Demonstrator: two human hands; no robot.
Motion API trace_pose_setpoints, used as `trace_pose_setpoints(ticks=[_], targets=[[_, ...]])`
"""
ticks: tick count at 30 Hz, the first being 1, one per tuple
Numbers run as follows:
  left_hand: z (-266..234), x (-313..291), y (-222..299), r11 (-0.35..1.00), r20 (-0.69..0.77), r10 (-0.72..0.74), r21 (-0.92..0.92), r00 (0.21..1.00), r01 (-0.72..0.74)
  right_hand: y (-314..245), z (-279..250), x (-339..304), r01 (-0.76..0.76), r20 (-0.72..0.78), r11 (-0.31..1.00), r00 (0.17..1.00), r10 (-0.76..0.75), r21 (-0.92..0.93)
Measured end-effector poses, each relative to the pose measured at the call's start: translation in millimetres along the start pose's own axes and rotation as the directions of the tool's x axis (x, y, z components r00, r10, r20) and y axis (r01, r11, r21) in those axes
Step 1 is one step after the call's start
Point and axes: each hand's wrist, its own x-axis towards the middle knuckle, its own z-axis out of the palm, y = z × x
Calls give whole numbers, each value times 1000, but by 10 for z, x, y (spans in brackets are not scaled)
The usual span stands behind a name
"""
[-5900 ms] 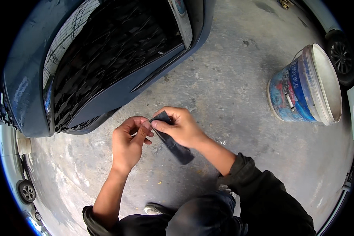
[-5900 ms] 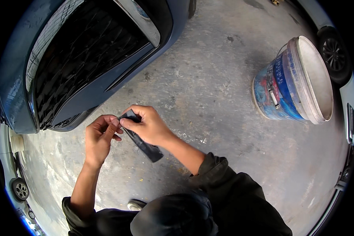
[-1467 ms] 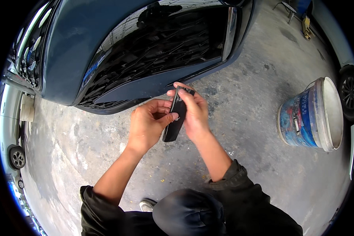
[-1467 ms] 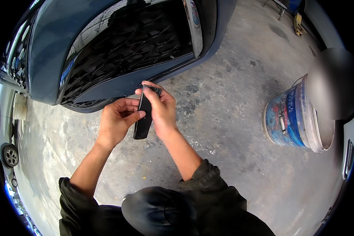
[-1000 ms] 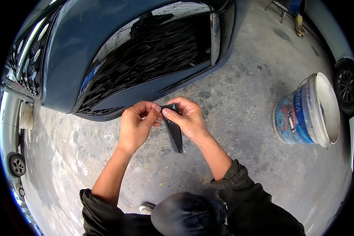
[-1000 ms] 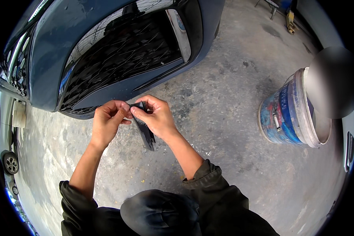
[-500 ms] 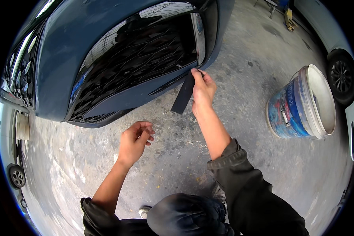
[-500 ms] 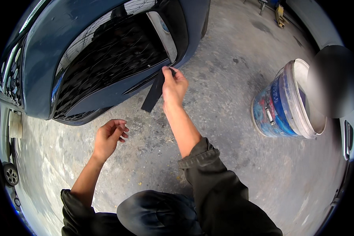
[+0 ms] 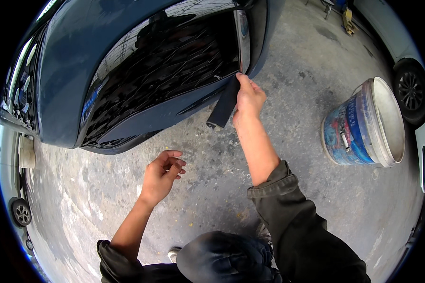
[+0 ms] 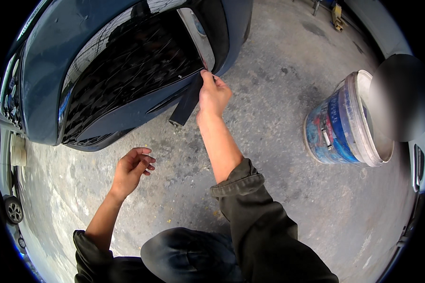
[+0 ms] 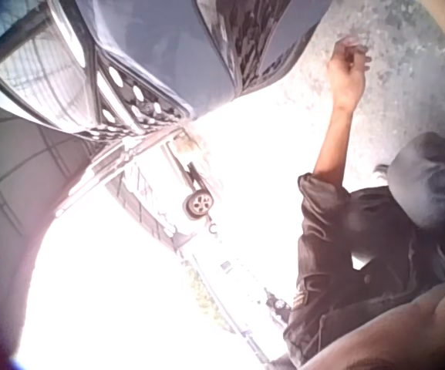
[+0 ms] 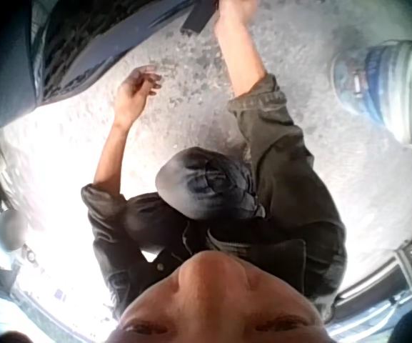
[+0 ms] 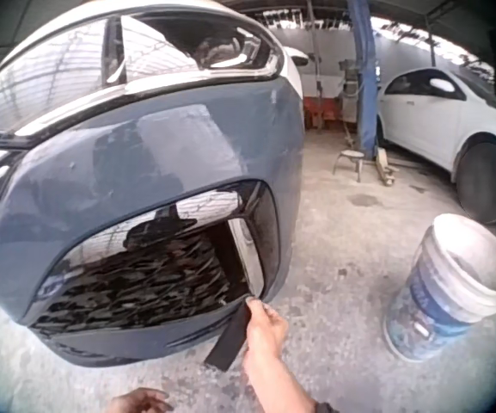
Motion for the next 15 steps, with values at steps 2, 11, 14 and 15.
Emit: trace_pose_setpoints(ticks=[2,11,14,15], targets=[[-23,-13,12,1000,13,-8,-16,1000,8,-34,14,17,-31,-31,999,999,32,43],[-271,-96,-277,997,62,-10,-72,998,15,444,487,-941,-113,-12,984,993,116,138],[-408,-125,-326,992,48,-7,-128,999,13,639,699,-1324,-73,91,983,994,58,169],[-444,-133,-348,988,47,-4,-152,999,11,684,736,-1383,-102,72,982,993,92,156]])
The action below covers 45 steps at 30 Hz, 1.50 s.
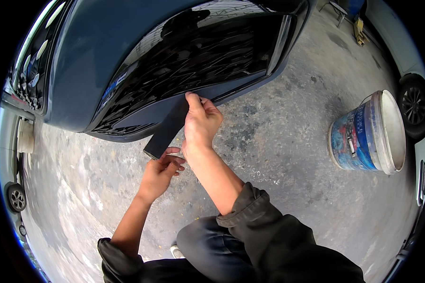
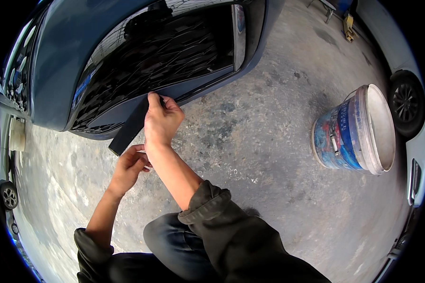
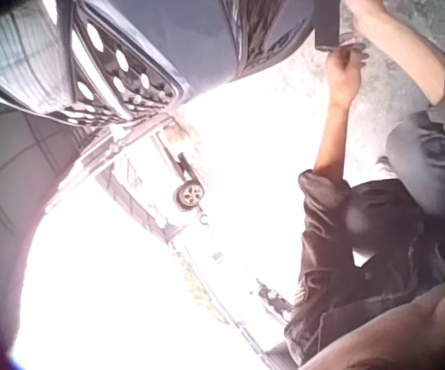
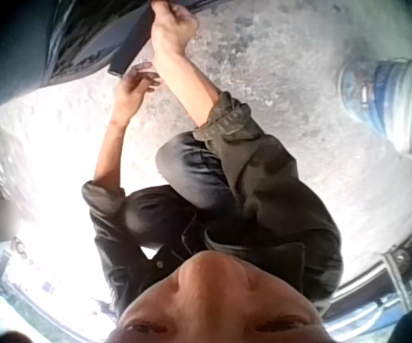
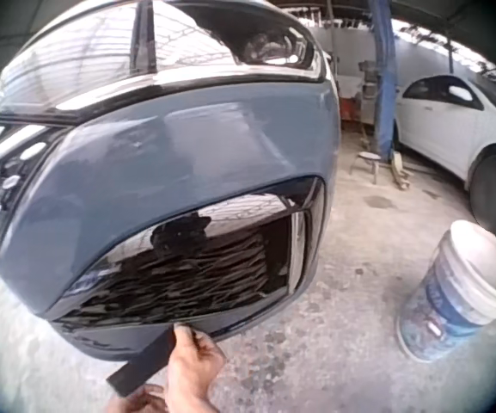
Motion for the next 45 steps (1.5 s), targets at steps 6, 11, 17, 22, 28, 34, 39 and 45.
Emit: trace_pose_setpoints(ticks=[6,11,17,22,28,34,39,45], targets=[[-320,-319,95,1000,-90,-18,-15,996,17,-242,-249,382,-3,52,996,999,8,-87],[-498,-430,31,1000,-103,-13,-23,995,11,169,85,-178,62,9,996,998,-62,-58],[-707,-576,-62,997,-123,29,-64,992,-37,392,315,-562,102,134,983,988,-81,-155],[-802,-808,-88,995,-166,6,-98,986,-22,440,346,-578,154,80,971,987,-141,-185],[-881,-846,-217,981,-209,-20,-191,978,-21,652,475,-803,216,119,942,974,-191,-259],[-789,-743,-171,974,-155,1,-222,988,-36,834,541,-853,312,103,907,950,-295,-284],[-721,-653,-306,974,-177,38,-213,984,-76,897,593,-959,276,100,920,961,-258,-279],[-627,-547,-324,981,-120,53,-182,991,-74,930,435,-752,281,240,903,948,-209,-324]])
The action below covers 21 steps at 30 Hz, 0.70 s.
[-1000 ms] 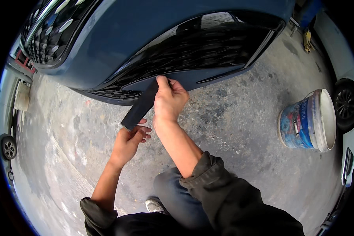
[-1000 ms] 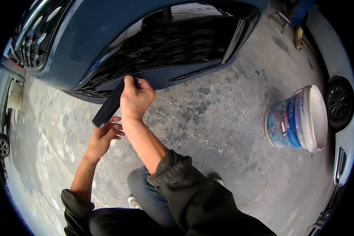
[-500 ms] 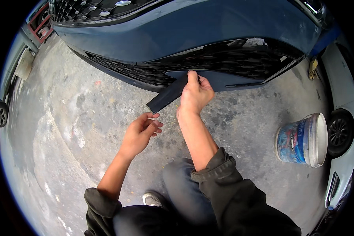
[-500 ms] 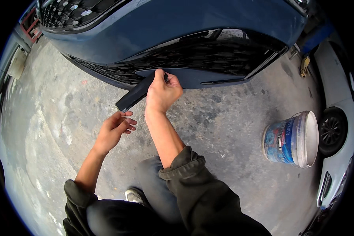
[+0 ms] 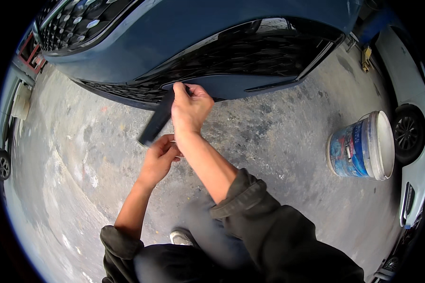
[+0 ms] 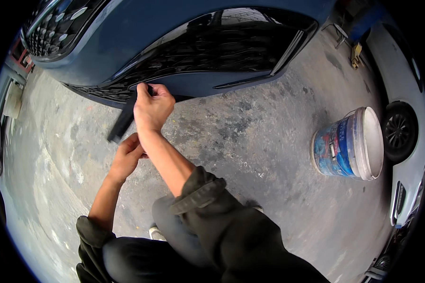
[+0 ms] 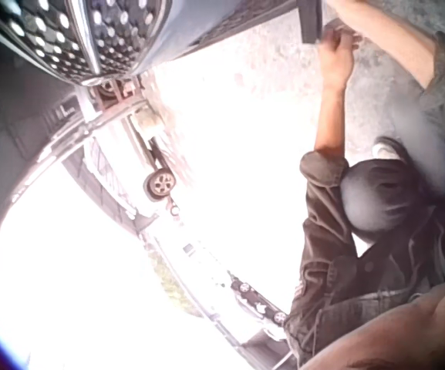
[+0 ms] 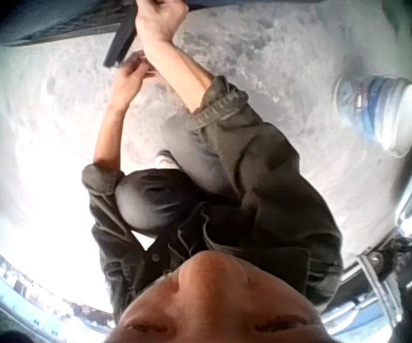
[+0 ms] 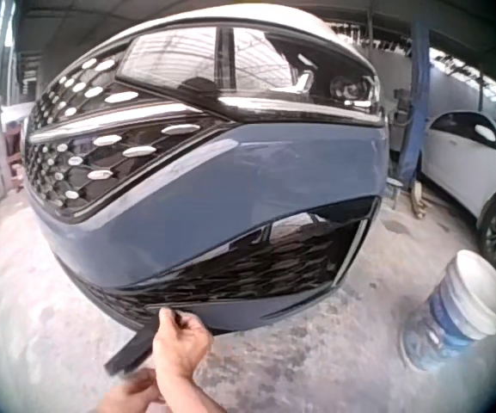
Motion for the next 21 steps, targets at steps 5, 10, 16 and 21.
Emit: trace_pose_setpoints(ticks=[5,10,16,21], targets=[[-126,-157,69,996,-87,-50,64,995,56,-432,-420,334,-38,-47,984,998,47,175],[-272,-225,167,991,-151,-85,91,985,99,-85,-70,6,-15,-10,990,1000,16,137],[-529,-253,390,948,-194,-154,-307,969,89,78,22,-272,-278,169,959,949,266,52],[-317,-285,800,998,-6,52,-43,999,-52,-197,-374,-160,-320,125,946,938,323,-42]])
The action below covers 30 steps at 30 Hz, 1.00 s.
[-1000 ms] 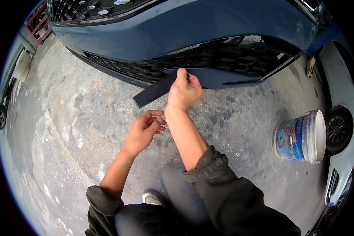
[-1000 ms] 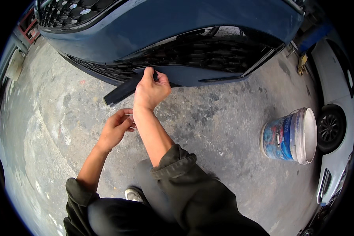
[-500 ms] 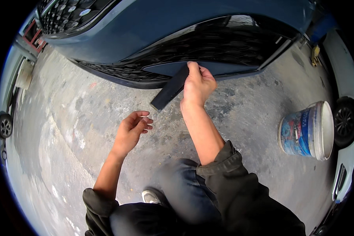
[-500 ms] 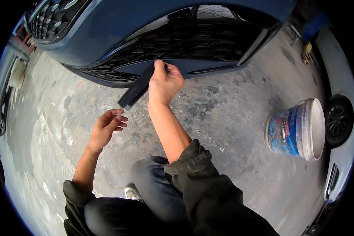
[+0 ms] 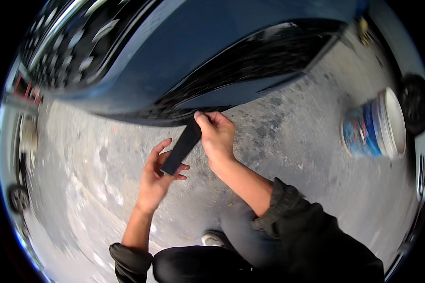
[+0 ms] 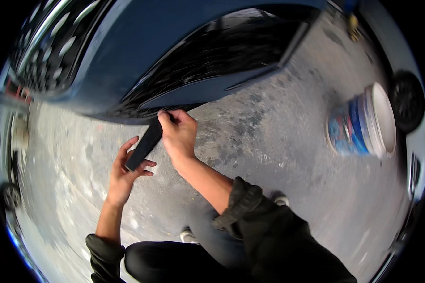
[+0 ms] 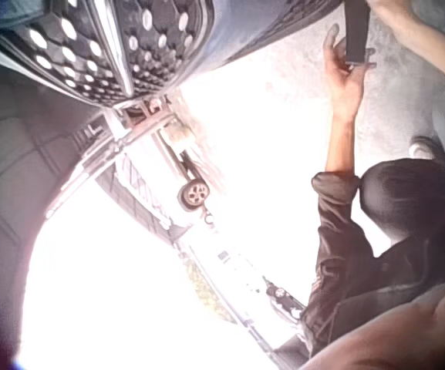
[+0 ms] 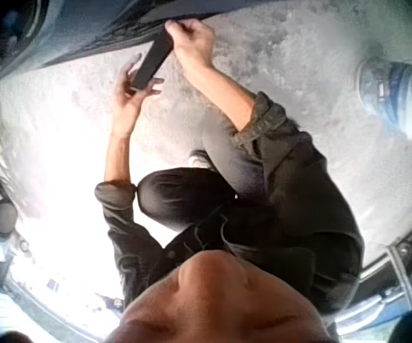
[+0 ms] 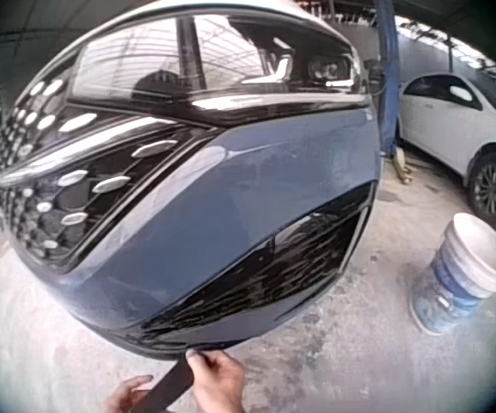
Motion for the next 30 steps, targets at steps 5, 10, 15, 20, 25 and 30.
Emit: trace_pose_setpoints(ticks=[5,10,15,20,25,30], targets=[[312,216,162,861,191,111,471,975,-190,-601,-360,-104,-162,25,987,987,161,26],[710,216,372,953,324,-77,303,943,-27,-664,-824,-4,-26,73,985,997,39,-170],[694,469,2,889,368,-332,-187,869,419,-361,-1119,98,73,82,997,994,-73,2],[764,537,-236,953,221,-32,302,975,-37,63,-1036,-250,-99,80,883,994,70,460],[776,484,-58,851,322,32,487,946,-195,348,-991,-338,-311,237,736,949,207,602],[832,474,408,549,553,34,686,833,-477,310,-976,-433,-446,493,678,859,139,585]])
